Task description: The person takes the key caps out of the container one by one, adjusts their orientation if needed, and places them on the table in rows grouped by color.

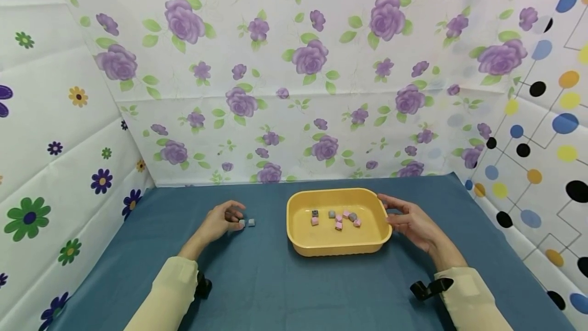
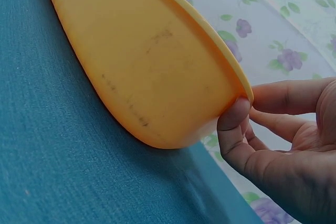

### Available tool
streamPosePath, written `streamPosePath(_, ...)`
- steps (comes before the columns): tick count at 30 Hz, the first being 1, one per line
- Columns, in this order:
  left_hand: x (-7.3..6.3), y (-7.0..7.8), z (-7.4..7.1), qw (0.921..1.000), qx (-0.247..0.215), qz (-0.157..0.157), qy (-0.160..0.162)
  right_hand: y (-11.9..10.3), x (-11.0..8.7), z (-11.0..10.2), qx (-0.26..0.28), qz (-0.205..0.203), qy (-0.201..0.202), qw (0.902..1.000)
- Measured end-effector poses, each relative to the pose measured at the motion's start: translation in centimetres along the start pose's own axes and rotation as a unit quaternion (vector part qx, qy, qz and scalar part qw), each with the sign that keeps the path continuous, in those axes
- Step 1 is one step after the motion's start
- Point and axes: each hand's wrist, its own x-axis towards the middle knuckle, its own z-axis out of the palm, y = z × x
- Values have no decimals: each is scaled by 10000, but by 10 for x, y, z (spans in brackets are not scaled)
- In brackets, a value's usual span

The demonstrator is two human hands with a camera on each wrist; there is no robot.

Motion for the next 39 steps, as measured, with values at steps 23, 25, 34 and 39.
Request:
streamPosePath(23, 0, 27, 15, 9955, -679, 563, 332, 0, 0, 0, -27, 14, 2, 10000)
streamPosePath(25, 1, 30, 17, 9954, -666, 587, 351, -1, 0, 0, -18, 18, 2, 10000)
streamPosePath(34, 8, 39, 36, 9954, -642, 597, 391, 0, 0, 0, -17, 0, 0, 10000)
streamPosePath(39, 9, 44, 43, 9940, -792, 633, 401, 1, 0, -1, -12, -24, -32, 10000)
